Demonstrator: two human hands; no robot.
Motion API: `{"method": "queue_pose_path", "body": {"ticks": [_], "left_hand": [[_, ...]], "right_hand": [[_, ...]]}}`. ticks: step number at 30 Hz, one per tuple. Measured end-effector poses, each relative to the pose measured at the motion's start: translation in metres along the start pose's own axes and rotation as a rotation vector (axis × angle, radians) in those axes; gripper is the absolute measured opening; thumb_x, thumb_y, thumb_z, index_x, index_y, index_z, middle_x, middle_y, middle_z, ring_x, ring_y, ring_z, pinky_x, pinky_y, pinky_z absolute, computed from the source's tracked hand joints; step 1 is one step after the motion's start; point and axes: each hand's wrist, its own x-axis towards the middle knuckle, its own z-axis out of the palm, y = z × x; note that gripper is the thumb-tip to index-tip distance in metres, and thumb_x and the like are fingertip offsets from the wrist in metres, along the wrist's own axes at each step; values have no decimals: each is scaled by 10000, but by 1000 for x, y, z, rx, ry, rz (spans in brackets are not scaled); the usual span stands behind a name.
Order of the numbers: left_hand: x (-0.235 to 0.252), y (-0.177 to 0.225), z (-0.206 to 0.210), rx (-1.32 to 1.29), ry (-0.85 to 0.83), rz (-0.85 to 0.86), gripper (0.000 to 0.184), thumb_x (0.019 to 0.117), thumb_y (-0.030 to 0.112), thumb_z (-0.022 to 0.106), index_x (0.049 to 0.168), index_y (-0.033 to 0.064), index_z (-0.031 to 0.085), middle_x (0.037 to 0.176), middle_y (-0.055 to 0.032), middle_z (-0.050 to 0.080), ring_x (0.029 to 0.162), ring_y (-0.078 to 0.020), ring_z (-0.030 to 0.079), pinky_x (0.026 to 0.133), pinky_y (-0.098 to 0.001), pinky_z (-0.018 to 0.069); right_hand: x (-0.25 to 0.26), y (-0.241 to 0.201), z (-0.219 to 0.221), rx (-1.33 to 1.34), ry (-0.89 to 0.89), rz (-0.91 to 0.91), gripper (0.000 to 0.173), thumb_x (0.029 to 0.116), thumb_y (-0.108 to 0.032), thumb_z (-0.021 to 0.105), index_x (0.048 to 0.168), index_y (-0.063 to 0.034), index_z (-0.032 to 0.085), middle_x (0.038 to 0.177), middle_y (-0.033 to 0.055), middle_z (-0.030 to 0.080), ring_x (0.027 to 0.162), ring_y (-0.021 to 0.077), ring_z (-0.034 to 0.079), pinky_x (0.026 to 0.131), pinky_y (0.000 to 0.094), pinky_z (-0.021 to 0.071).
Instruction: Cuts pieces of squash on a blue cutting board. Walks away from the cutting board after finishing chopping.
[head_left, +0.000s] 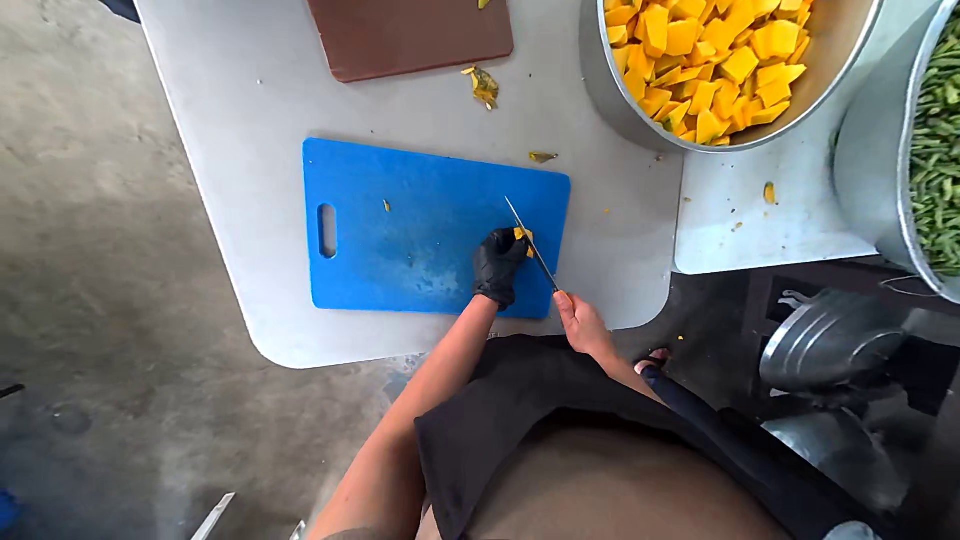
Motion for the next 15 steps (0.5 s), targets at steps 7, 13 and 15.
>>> {"method": "queue_pose_path", "body": {"ticks": [7,13,15], "left_hand": [[1,-6,-1,-97,11,19,245,939,13,688,1167,-65,649,1025,-131,696,897,-102,666,843,-282,569],[3,-4,-1,-135,17,-7,249,925,-16,694,1160,-79,642,996,-120,698,856,-91,669,811,-268,577],[6,-5,0,-189,5,-30,247,915,-22,705,1149,-68,641,972,-105,702,826,-93,677,778,-270,589]], "right_hand": [[1,-7,5,-37,5,26,521,1118,-398,384,1104,53,644,834,176,639,787,305,638,752,494,508],[1,-13,5,-65,6,65,536,1114,-418,382,1134,49,646,877,201,674,841,350,674,780,536,519],[5,-5,1,44,-18,48,511,1122,-380,371,1097,48,650,807,139,616,740,260,606,726,457,502]]}}
